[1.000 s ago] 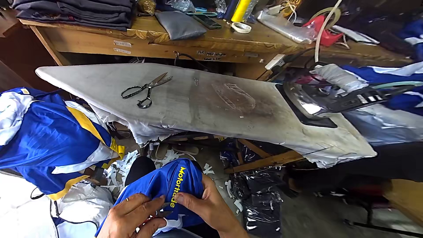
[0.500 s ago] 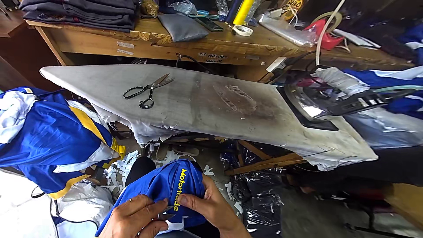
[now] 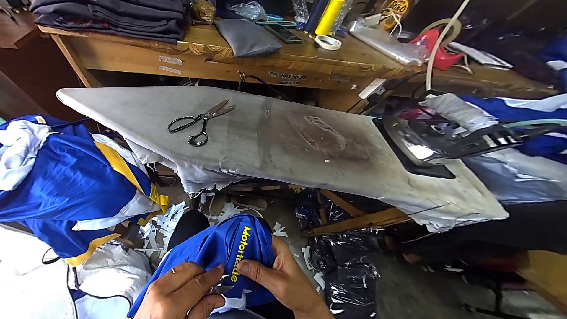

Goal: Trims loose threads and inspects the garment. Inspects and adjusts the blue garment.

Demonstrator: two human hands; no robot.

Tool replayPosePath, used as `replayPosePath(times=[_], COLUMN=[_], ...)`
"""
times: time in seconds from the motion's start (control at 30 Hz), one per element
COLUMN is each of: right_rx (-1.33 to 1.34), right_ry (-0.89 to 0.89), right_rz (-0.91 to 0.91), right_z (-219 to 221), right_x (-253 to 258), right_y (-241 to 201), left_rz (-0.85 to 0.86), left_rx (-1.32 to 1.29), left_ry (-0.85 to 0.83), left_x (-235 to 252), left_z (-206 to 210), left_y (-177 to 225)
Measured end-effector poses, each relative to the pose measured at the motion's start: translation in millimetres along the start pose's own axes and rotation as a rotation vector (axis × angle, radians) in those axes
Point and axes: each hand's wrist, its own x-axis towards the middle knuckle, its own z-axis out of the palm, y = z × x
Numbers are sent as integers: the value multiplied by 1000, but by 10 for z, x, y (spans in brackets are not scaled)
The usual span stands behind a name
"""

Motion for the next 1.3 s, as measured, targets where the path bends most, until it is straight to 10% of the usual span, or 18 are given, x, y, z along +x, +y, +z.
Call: replayPosePath(times=[1.3], right_rx=[-24], right_ry=[130], right_rz=[-17], right_z=[174], right_x=[-18], right_y=[7], left_rz=[-149], left_rx=[-193], left_ry=[129], left_x=[16], left_z=[72], left_y=[3])
